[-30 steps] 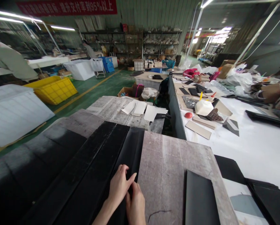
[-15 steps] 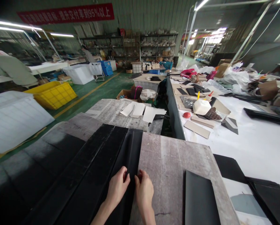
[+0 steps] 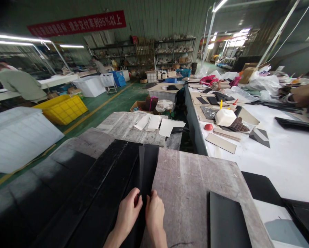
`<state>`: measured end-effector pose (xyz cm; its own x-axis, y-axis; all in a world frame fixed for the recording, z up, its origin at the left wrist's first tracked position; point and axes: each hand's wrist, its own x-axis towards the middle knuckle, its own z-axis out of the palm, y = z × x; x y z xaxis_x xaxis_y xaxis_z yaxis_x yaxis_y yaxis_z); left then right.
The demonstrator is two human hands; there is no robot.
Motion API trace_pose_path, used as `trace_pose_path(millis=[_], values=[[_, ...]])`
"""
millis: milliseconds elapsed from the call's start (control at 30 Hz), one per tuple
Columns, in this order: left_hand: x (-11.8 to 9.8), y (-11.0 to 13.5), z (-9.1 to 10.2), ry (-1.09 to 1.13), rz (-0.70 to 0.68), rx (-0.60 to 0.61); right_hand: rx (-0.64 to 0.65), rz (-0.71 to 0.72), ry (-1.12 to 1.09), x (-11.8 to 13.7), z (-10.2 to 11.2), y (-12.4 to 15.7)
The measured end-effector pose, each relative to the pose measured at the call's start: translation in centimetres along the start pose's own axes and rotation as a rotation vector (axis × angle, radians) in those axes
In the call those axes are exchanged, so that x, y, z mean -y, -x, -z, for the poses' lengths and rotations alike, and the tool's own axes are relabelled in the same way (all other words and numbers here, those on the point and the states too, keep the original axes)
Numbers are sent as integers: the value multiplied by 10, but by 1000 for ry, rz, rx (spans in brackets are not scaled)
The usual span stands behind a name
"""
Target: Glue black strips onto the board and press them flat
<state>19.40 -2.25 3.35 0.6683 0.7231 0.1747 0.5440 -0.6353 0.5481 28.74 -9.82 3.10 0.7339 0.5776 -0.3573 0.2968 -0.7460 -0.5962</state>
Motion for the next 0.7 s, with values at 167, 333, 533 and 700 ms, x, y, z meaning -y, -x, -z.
trace_pose_path(millis=[167,333,533,700], values=[[2,-1,3,-15,-59,-44,-115,106,-279,-5,-16,-5],[4,-2,0,-38,-97,-61,-107,130,-456,-11,-23,-8],[2,-1,-6,-73,-155,-88,-90,21,-267,-14,-26,2],[7,1,-14,-108,-188,-122,10,-13,-182,-12,-25,3]])
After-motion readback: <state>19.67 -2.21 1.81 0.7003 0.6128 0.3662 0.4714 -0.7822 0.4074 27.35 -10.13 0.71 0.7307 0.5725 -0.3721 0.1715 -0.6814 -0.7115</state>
